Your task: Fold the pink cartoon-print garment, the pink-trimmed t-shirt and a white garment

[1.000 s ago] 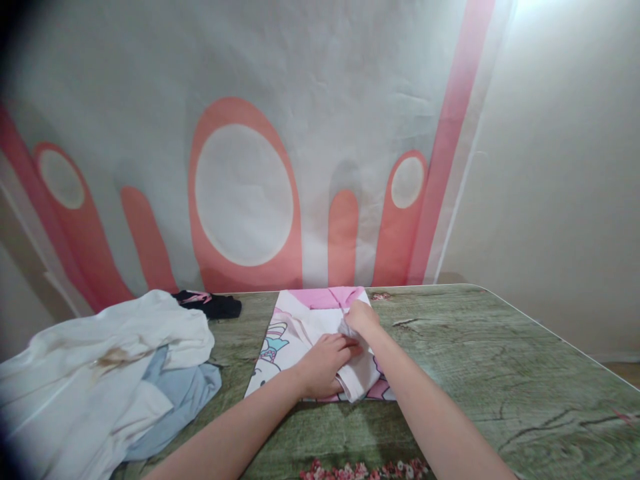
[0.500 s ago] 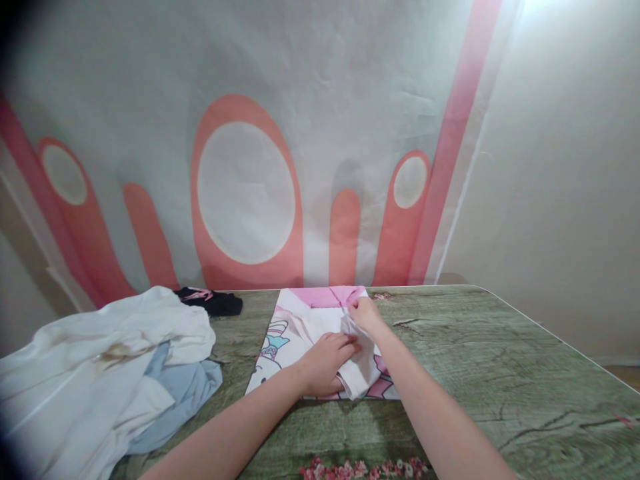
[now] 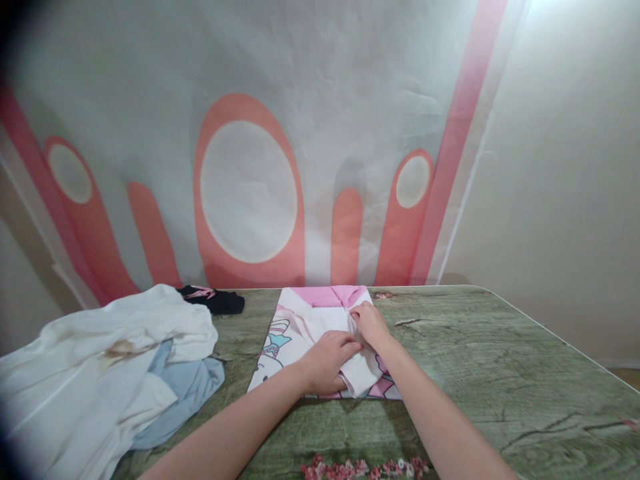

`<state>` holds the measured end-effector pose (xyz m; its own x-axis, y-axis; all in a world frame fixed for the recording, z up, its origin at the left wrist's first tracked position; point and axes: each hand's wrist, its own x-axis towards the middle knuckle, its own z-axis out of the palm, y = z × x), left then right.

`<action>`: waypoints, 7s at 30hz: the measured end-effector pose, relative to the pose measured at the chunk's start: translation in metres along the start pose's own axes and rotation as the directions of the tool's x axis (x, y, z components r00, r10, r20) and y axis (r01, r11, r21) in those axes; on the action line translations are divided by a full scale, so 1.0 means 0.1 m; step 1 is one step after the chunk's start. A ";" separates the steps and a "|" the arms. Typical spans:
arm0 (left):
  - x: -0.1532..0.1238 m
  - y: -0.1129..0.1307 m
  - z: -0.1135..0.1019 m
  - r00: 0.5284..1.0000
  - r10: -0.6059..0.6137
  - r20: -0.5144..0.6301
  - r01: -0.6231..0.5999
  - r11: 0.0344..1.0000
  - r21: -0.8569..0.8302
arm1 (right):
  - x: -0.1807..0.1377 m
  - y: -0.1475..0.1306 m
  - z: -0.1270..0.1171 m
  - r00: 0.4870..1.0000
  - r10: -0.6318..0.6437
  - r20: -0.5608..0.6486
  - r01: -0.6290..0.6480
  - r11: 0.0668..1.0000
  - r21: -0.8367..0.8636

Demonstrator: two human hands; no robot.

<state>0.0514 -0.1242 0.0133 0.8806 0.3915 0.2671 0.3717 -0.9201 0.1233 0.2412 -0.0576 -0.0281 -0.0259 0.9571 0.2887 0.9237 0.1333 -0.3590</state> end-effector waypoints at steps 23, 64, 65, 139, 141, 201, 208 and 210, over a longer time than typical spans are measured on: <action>0.00 -0.01 0.01 1.000 0.030 0.000 -0.030 0.999 -0.038 | -0.11 -0.07 -0.02 0.994 -0.103 -0.029 0.104 0.995 0.010; 1.06 -0.48 0.08 0.916 -0.359 0.181 0.367 0.930 -0.011 | -0.56 0.67 -0.50 0.979 0.086 0.183 -0.195 0.642 0.741; 1.06 -0.49 0.12 0.916 -0.364 0.168 0.369 0.929 0.005 | -0.57 0.68 -0.50 0.982 0.065 0.176 -0.175 0.656 0.734; -0.95 -1.50 -0.21 0.495 -0.850 -0.182 0.642 0.499 -0.583 | -0.70 0.32 -0.09 0.995 -0.086 -0.057 0.087 0.996 0.015; -0.94 -1.51 -0.18 0.469 -0.870 -0.149 0.630 0.448 -0.634 | -0.70 0.32 -0.08 0.995 -0.095 -0.037 0.095 0.995 -0.004; -0.84 -0.78 -0.23 0.879 -0.455 0.142 0.434 0.888 0.154 | -0.83 0.12 -0.27 0.975 -0.169 0.142 0.188 0.973 -0.134; -0.82 -0.75 -0.23 0.855 -0.493 0.159 0.463 0.865 0.196 | -0.93 -0.30 -0.35 0.933 -0.238 0.270 0.272 0.958 -0.094; -0.81 -0.73 -0.24 0.850 -0.503 0.156 0.470 0.858 0.208 | -0.94 -0.36 -0.37 0.928 -0.238 0.288 0.272 0.959 -0.084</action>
<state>-0.0542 -0.0885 0.0059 0.6075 0.7942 0.0164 0.7935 -0.6077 0.0325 0.2244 -0.1621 -0.0096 -0.3543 0.9300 0.0978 0.9104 0.3669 -0.1913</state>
